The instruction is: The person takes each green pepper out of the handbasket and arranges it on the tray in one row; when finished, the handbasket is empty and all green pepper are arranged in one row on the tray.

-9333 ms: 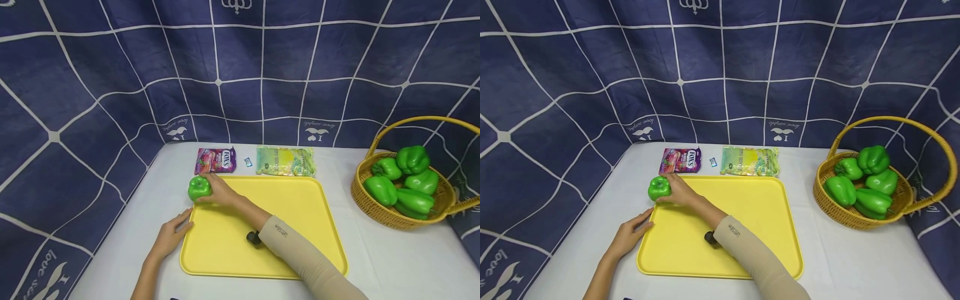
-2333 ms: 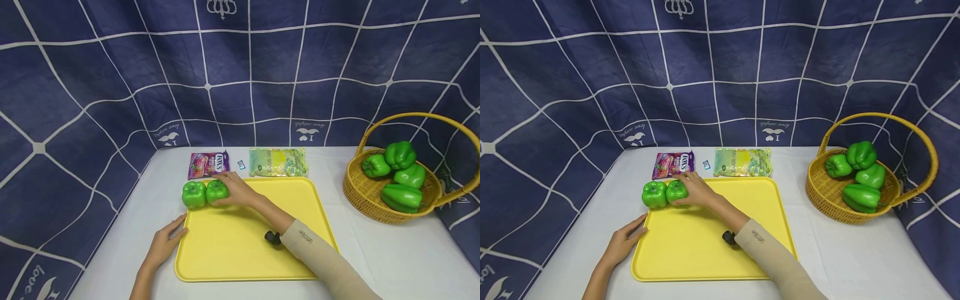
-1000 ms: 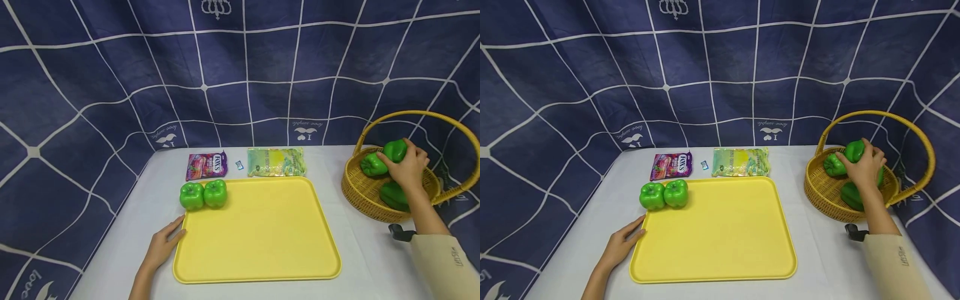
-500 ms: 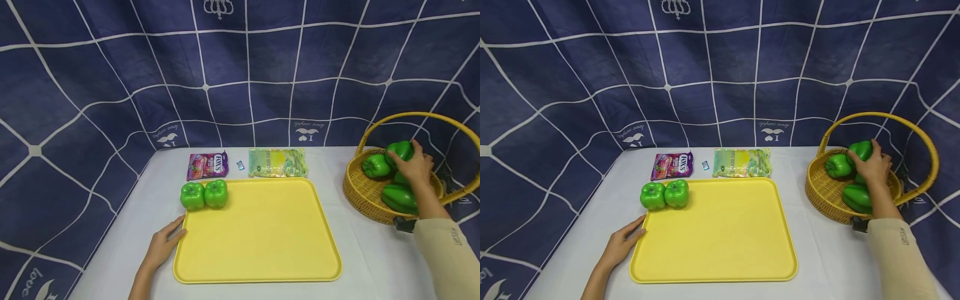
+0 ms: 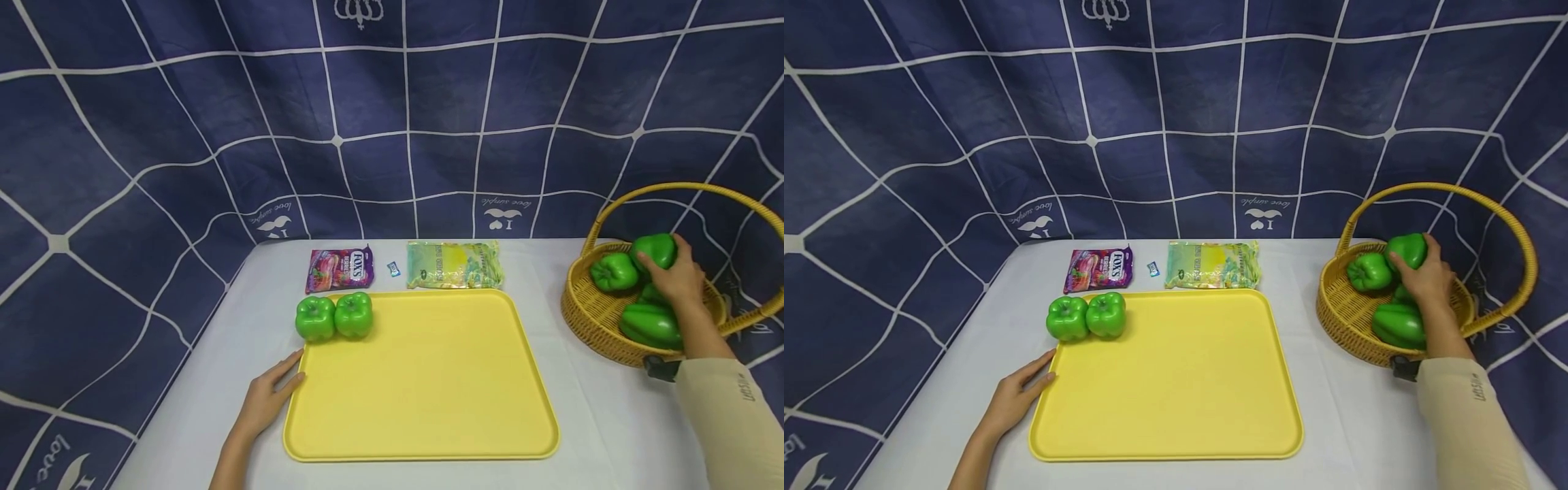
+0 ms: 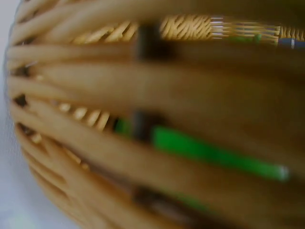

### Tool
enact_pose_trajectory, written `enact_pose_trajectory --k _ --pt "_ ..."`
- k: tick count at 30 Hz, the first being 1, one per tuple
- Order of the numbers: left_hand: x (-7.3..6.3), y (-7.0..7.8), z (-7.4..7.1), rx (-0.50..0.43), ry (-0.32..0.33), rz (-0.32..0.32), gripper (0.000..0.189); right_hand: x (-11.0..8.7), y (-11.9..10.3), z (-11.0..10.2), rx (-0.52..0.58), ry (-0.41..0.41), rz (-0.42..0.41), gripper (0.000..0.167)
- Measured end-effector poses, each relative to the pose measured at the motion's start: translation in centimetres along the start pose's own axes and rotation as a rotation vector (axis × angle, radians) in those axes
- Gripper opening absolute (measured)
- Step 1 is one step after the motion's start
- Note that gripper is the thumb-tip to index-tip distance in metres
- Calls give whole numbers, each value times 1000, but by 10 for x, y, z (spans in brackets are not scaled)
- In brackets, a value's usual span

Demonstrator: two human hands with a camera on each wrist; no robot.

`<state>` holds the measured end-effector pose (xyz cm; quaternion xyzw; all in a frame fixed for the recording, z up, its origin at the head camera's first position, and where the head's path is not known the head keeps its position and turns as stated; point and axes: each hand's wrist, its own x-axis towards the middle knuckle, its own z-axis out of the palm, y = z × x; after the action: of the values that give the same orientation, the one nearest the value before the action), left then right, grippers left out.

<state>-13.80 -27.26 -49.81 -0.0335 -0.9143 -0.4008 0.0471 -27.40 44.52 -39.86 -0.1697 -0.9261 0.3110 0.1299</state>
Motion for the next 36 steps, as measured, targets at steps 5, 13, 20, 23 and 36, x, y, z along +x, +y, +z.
enact_pose_trajectory --k 5,13,20,23,36 --pt "0 -1 2 0 1 -3 52 -2 -2 2 30 38 -15 78" --pt "0 -1 2 10 5 -9 52 -12 -8 1 97 93 -2 77" --pt "1 -1 1 6 -4 -13 52 -30 -13 3 125 158 -123 77" --pt "1 -1 0 8 -4 -14 52 -38 -15 4 149 148 -186 81" --pt "1 -1 0 3 -1 -14 52 -56 -16 27 269 160 -225 81"
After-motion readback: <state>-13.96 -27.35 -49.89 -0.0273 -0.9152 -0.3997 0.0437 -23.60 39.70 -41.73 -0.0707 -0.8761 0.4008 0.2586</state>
